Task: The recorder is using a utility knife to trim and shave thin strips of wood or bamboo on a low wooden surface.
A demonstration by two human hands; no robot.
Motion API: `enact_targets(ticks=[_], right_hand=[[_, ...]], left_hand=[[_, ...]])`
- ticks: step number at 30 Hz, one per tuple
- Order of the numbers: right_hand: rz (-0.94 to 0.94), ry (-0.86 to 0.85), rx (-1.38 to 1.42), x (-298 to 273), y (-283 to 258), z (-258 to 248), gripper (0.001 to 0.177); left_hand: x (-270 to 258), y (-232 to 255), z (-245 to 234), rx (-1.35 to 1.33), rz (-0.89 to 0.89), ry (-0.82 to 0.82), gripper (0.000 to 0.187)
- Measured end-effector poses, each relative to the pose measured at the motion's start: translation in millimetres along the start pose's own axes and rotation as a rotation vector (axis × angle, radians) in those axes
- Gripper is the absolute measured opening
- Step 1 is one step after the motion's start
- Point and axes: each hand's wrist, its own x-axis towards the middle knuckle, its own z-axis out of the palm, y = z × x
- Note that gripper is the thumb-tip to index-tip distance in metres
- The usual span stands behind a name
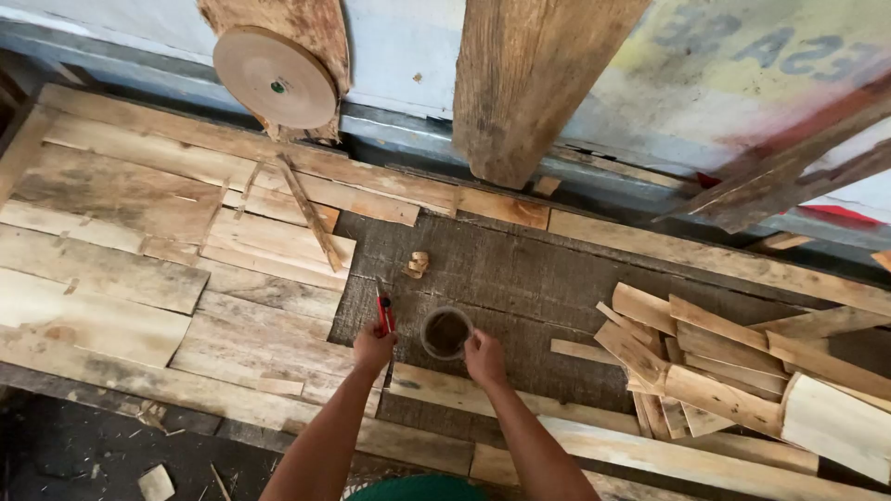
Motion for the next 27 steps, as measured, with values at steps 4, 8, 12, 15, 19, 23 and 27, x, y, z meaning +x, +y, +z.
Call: enact_targets(ticks=[4,8,12,15,19,23,27], right_hand=[[-0.046,0.016,-0.043,3,13,3,0.050],[-0.165,0.089,-0.024,16,28,8,0.053],[-0.415,0.394,-0.133,-1,-2,-6,0.048],[-0.394,0.207,0.086,-29,-50,-19,0.046],[-0.377,0.097,0.104,-25,-73,11,0.051],[-0.374,0.026,0.230,-19,-102,41,0.056],[-0.212,-0.026,0.515,18,-109,82,0.059]], left_hand=[[-16,3,-1,-0.083,0.085,0.034,0.036],[-34,25,-7,-0.303,0.005,-0.004,0.032],[-52,43,-12,-0.388,0.052,0.050,0.026],[-36,25,5,-0.635,0.144,-0.055,0.019],[-42,39,0,-0.680,0.169,-0.152,0.016],[-35,39,3,-0.716,0.167,-0.166,0.019],[-18,42,-20,-0.796,0.190,-0.253,0.029]])
